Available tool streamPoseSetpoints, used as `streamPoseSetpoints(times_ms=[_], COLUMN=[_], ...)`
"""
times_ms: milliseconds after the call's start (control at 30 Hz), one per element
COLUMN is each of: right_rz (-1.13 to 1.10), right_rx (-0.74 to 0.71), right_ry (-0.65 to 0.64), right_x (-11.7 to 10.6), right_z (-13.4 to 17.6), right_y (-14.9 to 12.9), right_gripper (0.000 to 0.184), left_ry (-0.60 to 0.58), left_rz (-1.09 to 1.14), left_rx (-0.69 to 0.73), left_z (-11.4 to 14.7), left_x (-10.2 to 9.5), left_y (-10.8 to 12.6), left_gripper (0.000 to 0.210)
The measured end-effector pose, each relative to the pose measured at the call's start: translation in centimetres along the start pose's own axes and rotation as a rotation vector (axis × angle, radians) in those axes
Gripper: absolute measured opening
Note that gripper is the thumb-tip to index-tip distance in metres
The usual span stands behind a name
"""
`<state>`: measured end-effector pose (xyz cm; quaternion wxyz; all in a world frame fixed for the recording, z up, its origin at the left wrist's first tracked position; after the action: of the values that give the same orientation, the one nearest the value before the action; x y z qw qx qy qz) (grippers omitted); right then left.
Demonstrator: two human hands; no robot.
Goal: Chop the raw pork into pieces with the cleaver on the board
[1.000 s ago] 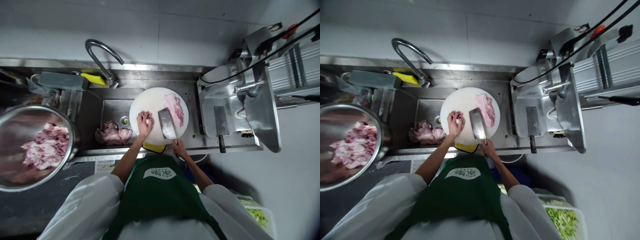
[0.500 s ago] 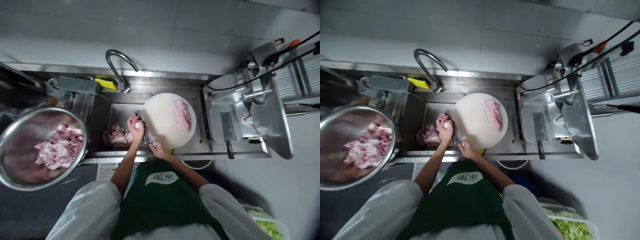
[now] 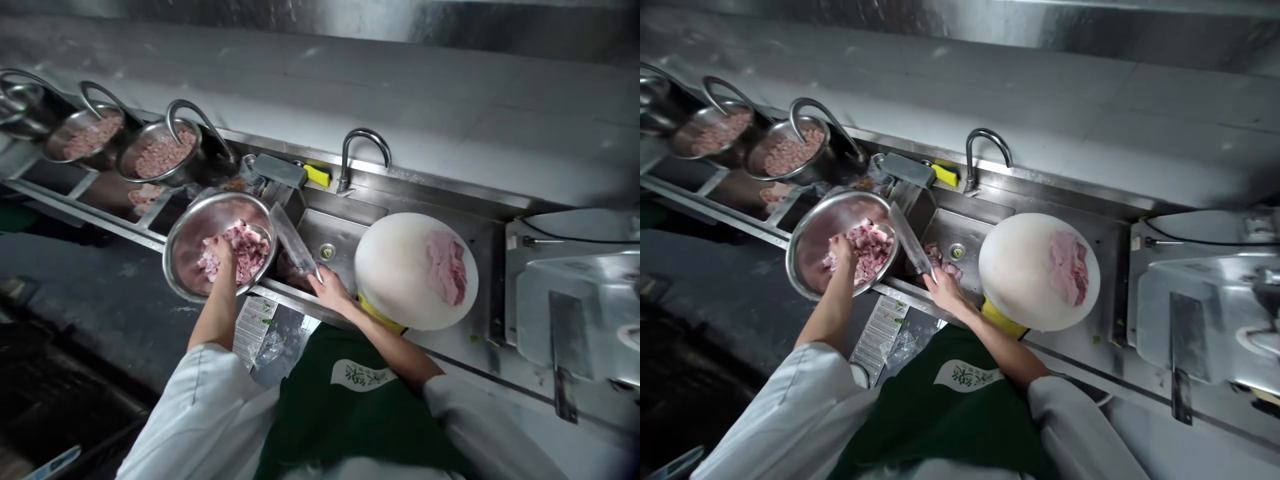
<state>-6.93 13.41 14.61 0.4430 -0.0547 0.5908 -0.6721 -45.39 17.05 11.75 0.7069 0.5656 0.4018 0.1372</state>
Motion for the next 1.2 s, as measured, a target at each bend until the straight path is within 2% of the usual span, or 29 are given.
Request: streamPoseSetpoints(times_ms=[67,100,133,200,267,300,333,400,467,500,567,600,633,667,700,767,867,1000,1067,1133,1200], right_rz=[-0.020,-0.017,-0.006,0.023,0.038,0.033,0.020,-0.033,-0.111,-0.154,-0.237,-0.277,-0.317,-0.356,-0.390,-0.435,-0.476,-0.519,-0.513,-0.504,-0.491], right_rx=[0.110,0.182,0.258,0.409,0.553,0.615,0.670,0.754,0.811,0.835,0.874,0.884,0.890,0.892,0.890,0.882,0.863,0.785,0.734,0.679,0.631], right_ry=[0.068,0.111,0.158,0.257,0.361,0.419,0.483,0.620,0.761,0.826,0.936,0.977,1.010,1.036,1.057,1.077,1.064,1.013,0.984,0.935,0.884], right_x=[-1.9,-2.9,-3.9,-5.7,-7.0,-7.3,-7.5,-7.1,-6.0,-5.3,-3.9,-3.3,-2.9,-2.6,-2.5,-2.8,-4.2,-6.7,-8.2,-9.6,-10.9], right_z=[2.7,4.5,6.5,11.4,17.2,20.3,23.4,29.3,34.4,36.5,39.6,40.7,41.5,42.2,42.6,43.2,43.4,42.7,42.1,41.2,40.1], right_y=[3.2,5.0,6.9,10.5,13.8,15.2,16.4,18.2,19.6,20.2,21.2,21.7,22.2,22.7,23.2,24.2,26.1,28.2,28.8,29.1,29.1], right_gripper=[0.031,0.031,0.030,0.028,0.025,0.025,0.025,0.027,0.031,0.033,0.038,0.040,0.042,0.043,0.043,0.042,0.041,0.038,0.035,0.033,0.032], left_ry=[0.201,0.268,0.282,0.197,0.026,-0.072,-0.193,-0.452,-0.874,-1.048,-1.235,-1.304,-1.335,-1.338,-1.322,-1.269,-1.251,-1.221,-1.177,-1.154,-1.183], left_rz=[-0.028,-0.044,-0.048,-0.016,0.037,0.063,0.075,0.076,-0.039,-0.110,-0.150,-0.210,-0.386,-0.533,-0.670,-0.807,-0.669,-0.368,-0.262,-0.163,-0.047], left_rx=[-0.032,0.000,0.068,0.263,0.411,0.454,0.473,0.484,0.515,0.591,0.696,0.750,0.833,0.885,0.923,0.928,0.757,0.399,0.264,0.176,0.106], left_z=[-1.7,-2.4,-2.9,-3.0,-0.9,1.2,4.0,11.8,22.1,27.7,37.4,41.5,44.9,47.4,49.0,50.1,47.9,42.0,38.9,35.8,32.8], left_x=[-0.8,-0.3,1.0,6.0,13.7,18.1,22.9,32.1,40.7,43.9,47.8,49.0,49.9,50.5,50.9,51.5,52.2,51.8,50.4,48.3,46.1], left_y=[-0.1,0.4,1.2,3.4,5.9,7.0,8.2,10.3,11.9,12.7,13.8,14.0,13.8,13.6,13.3,12.9,12.9,13.0,13.5,14.5,16.0], left_gripper=[0.012,0.011,0.009,0.008,0.009,0.010,0.011,0.011,0.016,0.018,0.016,0.024,0.036,0.046,0.053,0.053,0.042,0.022,0.010,0.011,0.012])
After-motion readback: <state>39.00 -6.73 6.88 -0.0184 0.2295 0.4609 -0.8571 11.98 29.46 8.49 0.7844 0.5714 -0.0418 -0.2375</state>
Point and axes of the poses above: each hand's wrist, its own z-axis away from the middle knuckle, its own x-axis out of the palm, y = z × x, the point moved 6 cm from there along -z, towards the middle knuckle, and after that the axes turned 11 degrees about -y, right-handed, at the moved point
